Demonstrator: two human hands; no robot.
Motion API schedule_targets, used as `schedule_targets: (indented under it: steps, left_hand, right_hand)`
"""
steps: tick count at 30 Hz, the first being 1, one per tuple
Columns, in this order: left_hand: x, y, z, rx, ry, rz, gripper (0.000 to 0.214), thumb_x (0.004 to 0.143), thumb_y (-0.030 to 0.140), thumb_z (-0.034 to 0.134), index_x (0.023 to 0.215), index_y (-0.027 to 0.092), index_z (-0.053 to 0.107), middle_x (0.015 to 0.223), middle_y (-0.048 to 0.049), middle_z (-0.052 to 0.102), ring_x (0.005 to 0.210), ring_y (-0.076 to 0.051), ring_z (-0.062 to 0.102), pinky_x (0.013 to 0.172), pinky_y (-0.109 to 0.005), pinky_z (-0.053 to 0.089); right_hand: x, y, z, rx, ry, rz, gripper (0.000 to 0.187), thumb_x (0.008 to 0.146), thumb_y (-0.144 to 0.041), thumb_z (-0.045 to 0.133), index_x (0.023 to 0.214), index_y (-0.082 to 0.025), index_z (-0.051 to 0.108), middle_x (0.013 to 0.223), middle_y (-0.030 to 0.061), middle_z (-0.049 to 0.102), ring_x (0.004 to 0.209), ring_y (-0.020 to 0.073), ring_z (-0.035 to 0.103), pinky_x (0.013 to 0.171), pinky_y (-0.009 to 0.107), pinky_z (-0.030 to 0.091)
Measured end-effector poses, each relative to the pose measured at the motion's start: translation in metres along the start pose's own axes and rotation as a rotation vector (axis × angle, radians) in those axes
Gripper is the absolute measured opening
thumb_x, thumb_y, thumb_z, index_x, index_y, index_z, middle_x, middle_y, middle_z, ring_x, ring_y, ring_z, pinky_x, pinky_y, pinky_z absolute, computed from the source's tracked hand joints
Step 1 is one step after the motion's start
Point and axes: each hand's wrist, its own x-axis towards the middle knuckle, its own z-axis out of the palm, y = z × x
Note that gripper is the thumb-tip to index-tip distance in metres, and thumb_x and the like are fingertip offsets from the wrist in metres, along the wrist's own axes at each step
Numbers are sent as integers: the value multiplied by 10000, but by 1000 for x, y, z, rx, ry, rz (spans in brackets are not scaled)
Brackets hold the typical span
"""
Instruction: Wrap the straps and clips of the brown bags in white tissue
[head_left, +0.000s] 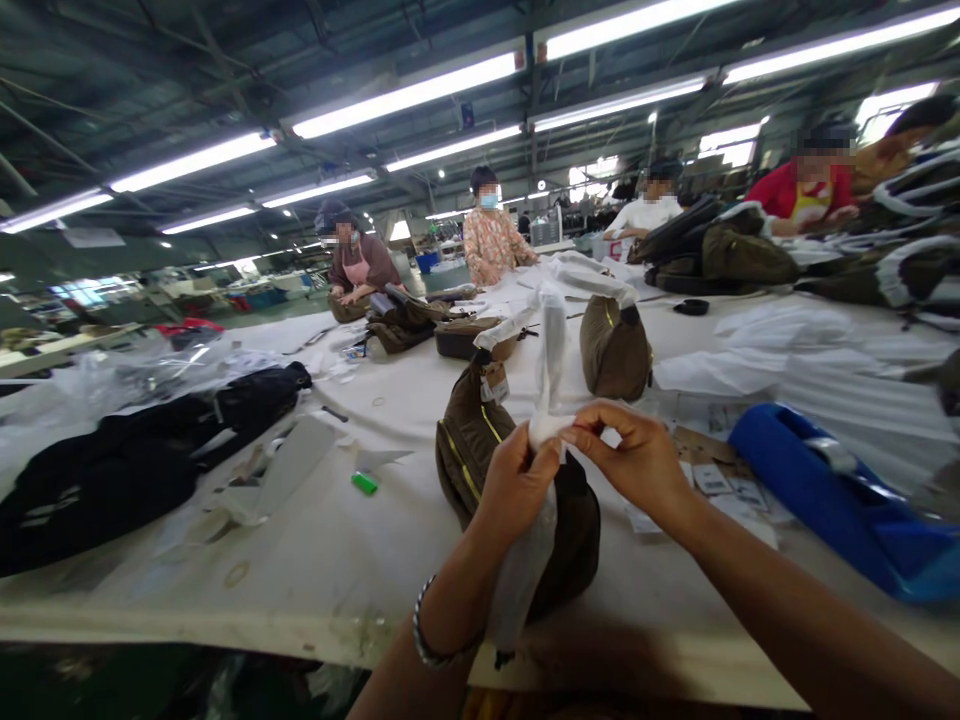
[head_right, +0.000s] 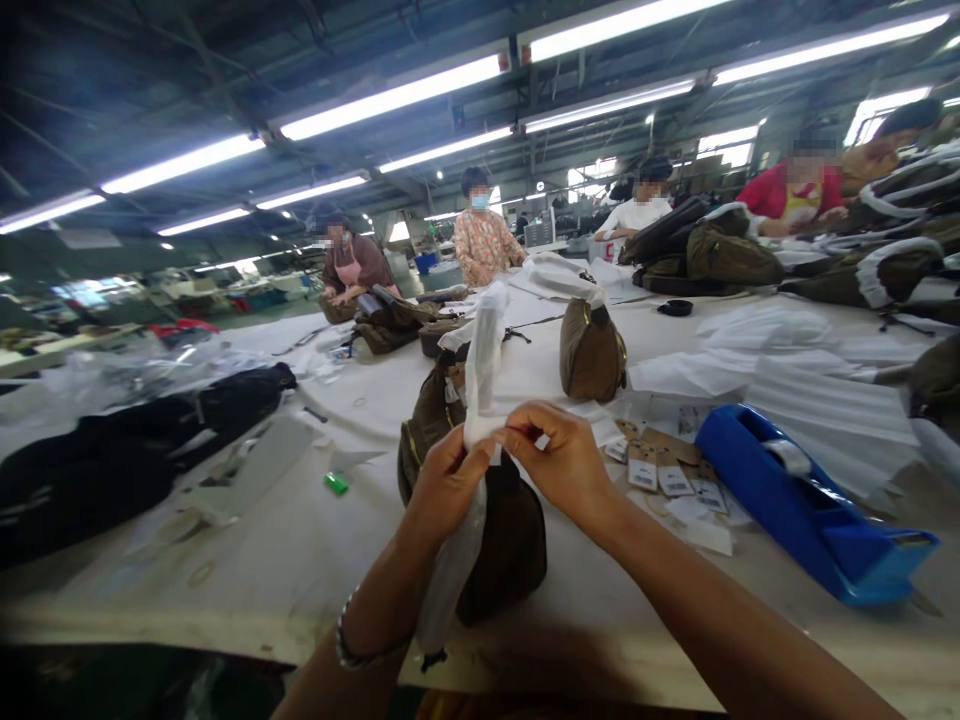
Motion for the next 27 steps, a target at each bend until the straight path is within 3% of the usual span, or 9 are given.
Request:
schedule_targets:
  steps: [7,11,17,21,27]
  left_hand:
    - [1,-5,-6,-71,-55,-11,159,816,285,468,824,142,537,687,24,458,624,-97,390,588,-207,322]
    - [2,-10,-13,-207,-119,-46,153,807,266,480,839,140,560,684,19,474,619,-97,399,580,-209,314]
    - [-1,-11,-25,-451,-201,-177,202,768,270,515,872,127,614,696,-26,562,602,-115,460,565,-216,346]
    - [-4,-13,-35,-569,-249,-259,197,762,292,519,829,140,626,722,-52,602,584,-129,495,547,-227,374]
    - [-6,-15,-45,-579,-276,-231,229,762,332,481,769,149,620,658,-68,596,544,-154,501,550,-280,401]
  right_hand:
    - [9,1,0,-87,-74,24,147,755,-298,599,711,-159,578,609,-22,529,565,92,479,548,210,373]
    - [18,5,-1,59,-185,41,202,730,-331,630,846,-168,607,591,-29,550,543,97,489,529,208,390]
    - [36,18,1,324,-468,-56,164,717,-286,655,820,-162,626,723,8,595,667,122,547,639,227,440]
    - [50,19,8,453,-585,-136,153,732,-246,644,839,-141,611,761,29,580,711,127,540,671,240,441]
    - [70,18,26,483,-712,-252,167,716,-266,659,775,-125,592,729,31,570,711,133,536,674,249,430]
